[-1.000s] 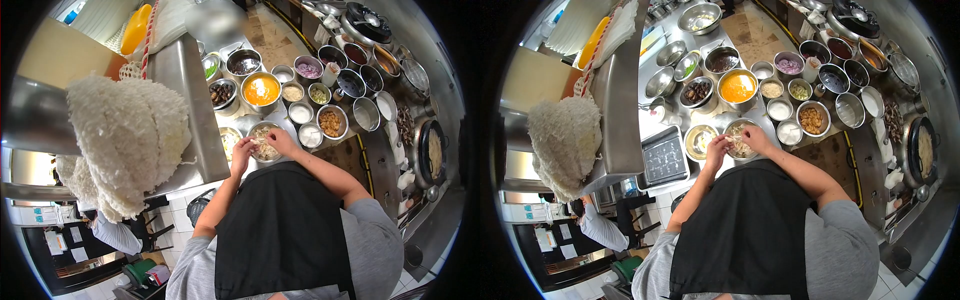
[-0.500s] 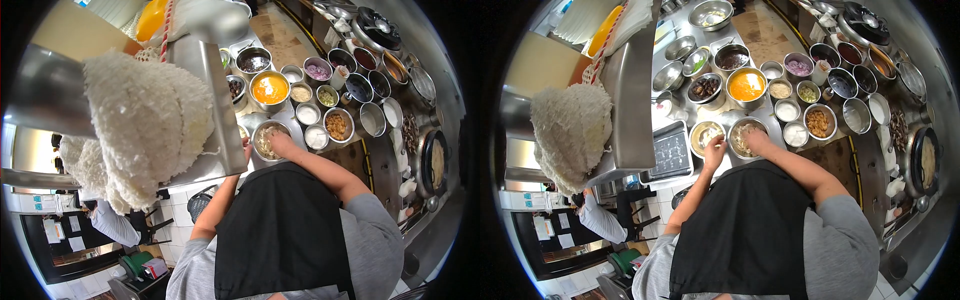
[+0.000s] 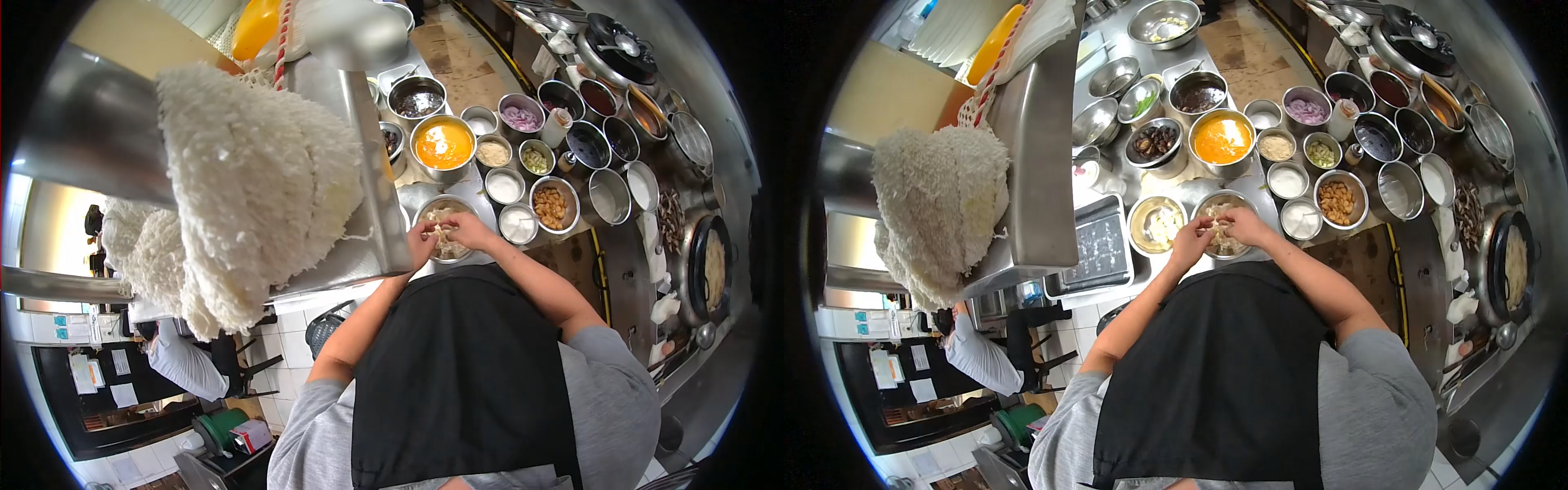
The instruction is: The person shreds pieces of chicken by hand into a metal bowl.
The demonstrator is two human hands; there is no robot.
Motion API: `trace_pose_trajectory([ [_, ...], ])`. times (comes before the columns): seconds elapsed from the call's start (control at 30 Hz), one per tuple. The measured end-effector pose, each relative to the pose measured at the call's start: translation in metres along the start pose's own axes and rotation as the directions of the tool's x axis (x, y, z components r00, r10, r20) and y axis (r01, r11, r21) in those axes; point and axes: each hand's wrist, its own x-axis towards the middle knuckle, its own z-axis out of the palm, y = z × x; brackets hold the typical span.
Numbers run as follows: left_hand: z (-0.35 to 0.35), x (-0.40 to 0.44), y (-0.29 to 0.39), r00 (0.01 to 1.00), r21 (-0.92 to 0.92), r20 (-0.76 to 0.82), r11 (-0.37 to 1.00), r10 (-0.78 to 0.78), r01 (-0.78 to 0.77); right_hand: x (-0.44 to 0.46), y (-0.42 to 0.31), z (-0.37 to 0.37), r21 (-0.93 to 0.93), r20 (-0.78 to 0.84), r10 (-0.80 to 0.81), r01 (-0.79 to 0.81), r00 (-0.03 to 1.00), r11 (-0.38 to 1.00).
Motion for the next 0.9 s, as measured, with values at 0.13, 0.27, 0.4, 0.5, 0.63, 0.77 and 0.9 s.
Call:
trace_pose_trajectory([
  [0.13,0.004,0.009,-0.007,0.977,-0.382,0.133,0.901,-0.167,0.205,-0.002,0.008,0.01,0.551,0.06,0.106,-0.121,0.993,0.826],
  [0.27,0.009,0.016,-0.021,0.979,-0.267,0.119,0.944,-0.166,0.193,-0.009,0.007,0.007,0.625,0.038,0.174,-0.159,0.984,0.764],
  [0.4,0.01,0.018,-0.022,0.969,-0.375,0.163,0.897,-0.183,0.233,-0.013,0.004,0.003,0.642,0.016,0.222,-0.181,0.975,0.745],
  [0.5,0.011,0.021,-0.023,0.958,-0.47,0.205,0.839,-0.199,0.275,-0.014,-0.002,0.003,0.617,0.022,0.196,-0.167,0.98,0.769],
  [0.63,0.013,0.022,-0.025,0.959,-0.579,0.213,0.766,-0.19,0.28,-0.007,-0.008,0.011,0.458,-0.124,0.154,-0.081,0.98,0.885],
  [0.77,0.002,0.016,-0.017,0.95,-0.567,0.151,0.763,-0.273,0.309,-0.013,-0.006,0.001,0.411,-0.198,0.215,-0.118,0.956,0.904],
  [0.9,-0.006,0.012,-0.008,0.923,-0.66,0.155,0.658,-0.353,0.363,-0.024,-0.011,-0.001,-0.095,-0.144,-0.01,-0.004,0.99,0.995],
])
